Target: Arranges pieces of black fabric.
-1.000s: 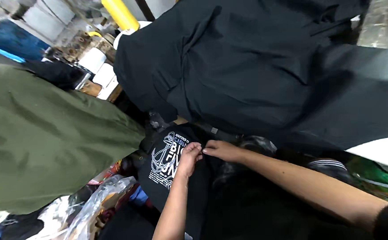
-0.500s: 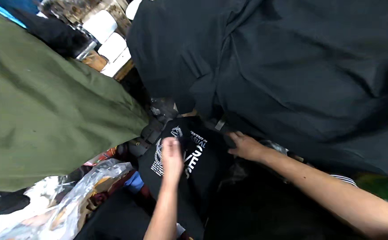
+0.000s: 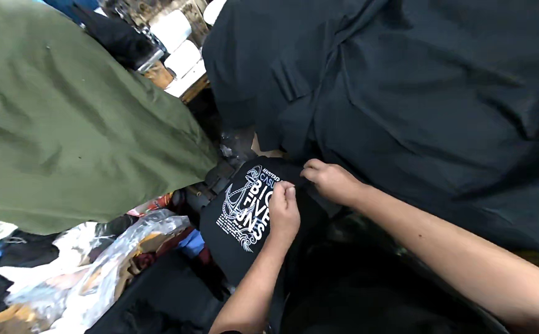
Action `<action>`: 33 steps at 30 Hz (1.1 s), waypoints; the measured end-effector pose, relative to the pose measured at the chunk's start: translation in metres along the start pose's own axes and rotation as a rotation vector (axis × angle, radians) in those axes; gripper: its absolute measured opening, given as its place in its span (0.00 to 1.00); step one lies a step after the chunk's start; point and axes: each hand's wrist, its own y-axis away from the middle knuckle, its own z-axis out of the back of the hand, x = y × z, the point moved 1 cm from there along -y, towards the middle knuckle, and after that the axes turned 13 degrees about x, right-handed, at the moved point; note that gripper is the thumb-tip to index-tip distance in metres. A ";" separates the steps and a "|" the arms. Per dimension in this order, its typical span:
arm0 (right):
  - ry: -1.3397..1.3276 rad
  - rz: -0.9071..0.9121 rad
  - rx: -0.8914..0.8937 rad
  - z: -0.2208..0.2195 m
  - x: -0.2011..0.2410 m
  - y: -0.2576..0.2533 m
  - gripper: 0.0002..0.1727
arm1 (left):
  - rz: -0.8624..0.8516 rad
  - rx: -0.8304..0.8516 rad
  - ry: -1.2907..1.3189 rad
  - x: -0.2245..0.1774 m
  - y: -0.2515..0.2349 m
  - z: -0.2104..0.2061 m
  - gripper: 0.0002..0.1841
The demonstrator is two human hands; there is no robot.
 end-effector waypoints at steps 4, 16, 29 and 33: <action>0.038 -0.140 0.053 0.009 -0.002 -0.007 0.12 | 0.049 -0.035 0.117 -0.007 -0.004 0.017 0.12; 0.227 0.019 -0.280 0.016 0.003 -0.003 0.04 | 0.795 0.313 -0.788 0.100 0.103 0.117 0.21; 0.057 -0.301 -0.136 0.048 -0.017 0.035 0.15 | 0.974 -0.294 -0.860 0.126 0.104 0.261 0.18; -0.156 -0.138 -0.147 0.045 0.010 0.040 0.20 | 0.635 -0.895 -0.581 0.044 0.087 0.328 0.21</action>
